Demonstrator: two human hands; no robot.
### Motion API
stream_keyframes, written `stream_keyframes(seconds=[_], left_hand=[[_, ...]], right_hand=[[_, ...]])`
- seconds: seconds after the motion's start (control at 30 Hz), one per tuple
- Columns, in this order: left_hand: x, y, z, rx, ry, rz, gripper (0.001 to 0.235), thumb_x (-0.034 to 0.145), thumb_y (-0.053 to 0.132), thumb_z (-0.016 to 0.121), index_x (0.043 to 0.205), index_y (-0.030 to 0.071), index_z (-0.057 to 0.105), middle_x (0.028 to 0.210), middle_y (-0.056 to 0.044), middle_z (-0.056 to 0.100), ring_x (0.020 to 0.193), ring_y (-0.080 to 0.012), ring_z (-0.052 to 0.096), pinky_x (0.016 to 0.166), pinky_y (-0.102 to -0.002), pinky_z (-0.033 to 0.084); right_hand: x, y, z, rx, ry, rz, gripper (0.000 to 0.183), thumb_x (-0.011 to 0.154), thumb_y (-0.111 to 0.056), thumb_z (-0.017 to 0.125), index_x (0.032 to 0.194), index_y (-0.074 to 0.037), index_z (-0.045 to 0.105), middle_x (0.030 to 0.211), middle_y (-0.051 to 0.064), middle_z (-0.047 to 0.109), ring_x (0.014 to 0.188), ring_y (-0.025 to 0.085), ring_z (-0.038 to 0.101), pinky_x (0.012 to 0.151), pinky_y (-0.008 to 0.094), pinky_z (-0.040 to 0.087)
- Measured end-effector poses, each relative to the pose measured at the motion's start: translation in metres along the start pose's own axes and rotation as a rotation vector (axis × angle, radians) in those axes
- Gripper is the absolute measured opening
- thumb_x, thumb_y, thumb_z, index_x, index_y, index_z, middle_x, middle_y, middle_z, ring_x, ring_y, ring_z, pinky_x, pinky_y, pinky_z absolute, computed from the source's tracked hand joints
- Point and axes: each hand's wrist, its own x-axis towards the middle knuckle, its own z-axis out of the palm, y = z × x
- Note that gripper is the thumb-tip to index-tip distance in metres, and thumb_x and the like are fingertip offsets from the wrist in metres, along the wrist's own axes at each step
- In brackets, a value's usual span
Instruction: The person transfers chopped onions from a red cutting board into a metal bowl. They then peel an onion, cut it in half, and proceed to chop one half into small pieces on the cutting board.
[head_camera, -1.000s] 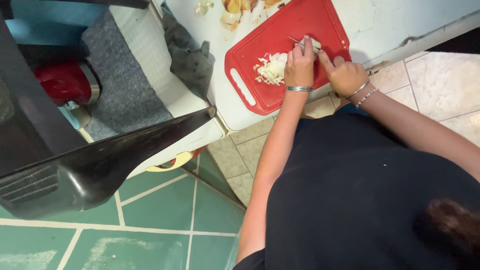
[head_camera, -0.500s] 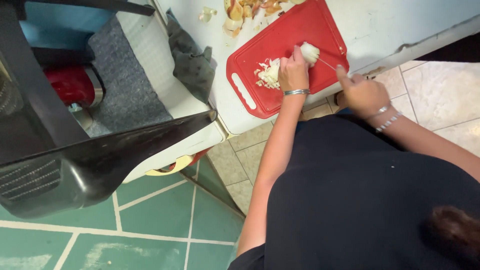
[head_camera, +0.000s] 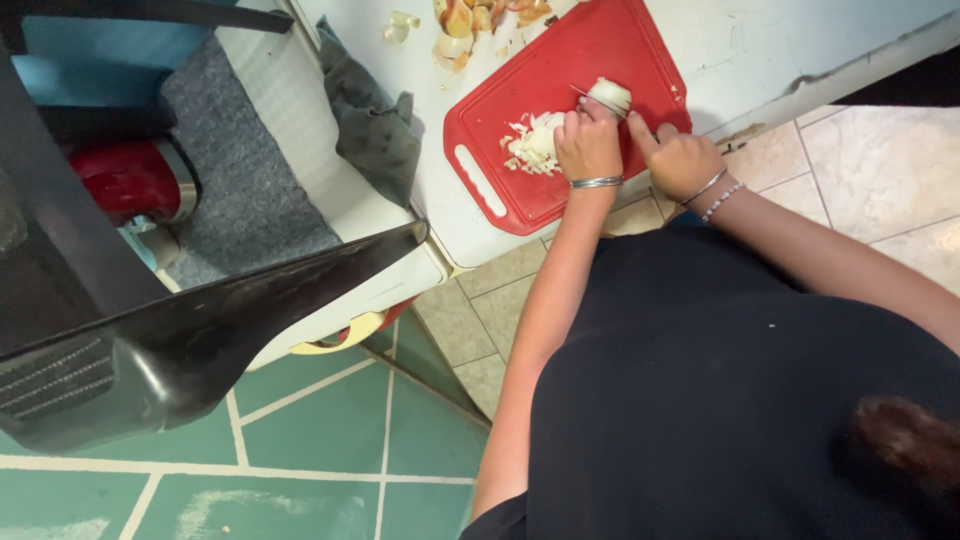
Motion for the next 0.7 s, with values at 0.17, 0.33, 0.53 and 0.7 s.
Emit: stream_keyframes(seconds=[0.17,0.33,0.53,0.7], left_hand=[[0.004,-0.001,-0.019,0.060,-0.104,-0.017,0.021,0.090,0.005,0.064,0.105,-0.003,0.076,0.078,-0.011,0.074,0.077,-0.0266,0.063,0.066,-0.042,0.044],[-0.005,-0.007,-0.013,0.009,-0.063,0.000,0.019,0.091,0.003,0.069,0.109,-0.003,0.073,0.080,-0.013,0.073,0.074,-0.0274,0.062,0.063,-0.042,0.044],[-0.007,-0.010,-0.010,-0.018,-0.028,0.002,0.016,0.092,0.000,0.068,0.107,-0.002,0.074,0.072,-0.012,0.071,0.071,-0.0284,0.061,0.059,-0.044,0.042],[-0.009,-0.009,-0.014,-0.035,-0.101,-0.033,0.013,0.092,0.001,0.067,0.101,0.000,0.076,0.072,-0.013,0.071,0.072,-0.0289,0.062,0.061,-0.043,0.043]], right_hand=[[-0.007,0.007,-0.009,0.237,-0.423,0.077,0.089,0.080,-0.010,0.056,0.166,-0.022,0.036,0.087,0.014,0.063,0.061,0.045,0.070,0.048,0.056,0.054],[-0.049,0.026,-0.046,0.254,-0.423,0.088,0.065,0.097,-0.030,0.058,0.158,-0.018,0.042,0.091,0.019,0.066,0.060,0.050,0.066,0.045,0.057,0.050],[-0.042,0.001,-0.055,0.035,-0.164,0.009,0.073,0.089,-0.016,0.057,0.162,-0.016,0.046,0.092,0.010,0.061,0.048,0.035,0.059,0.037,0.047,0.046],[-0.028,-0.011,-0.030,-0.108,-0.086,-0.010,0.067,0.091,-0.017,0.056,0.158,-0.019,0.053,0.077,0.002,0.054,0.044,0.024,0.054,0.039,0.039,0.045]])
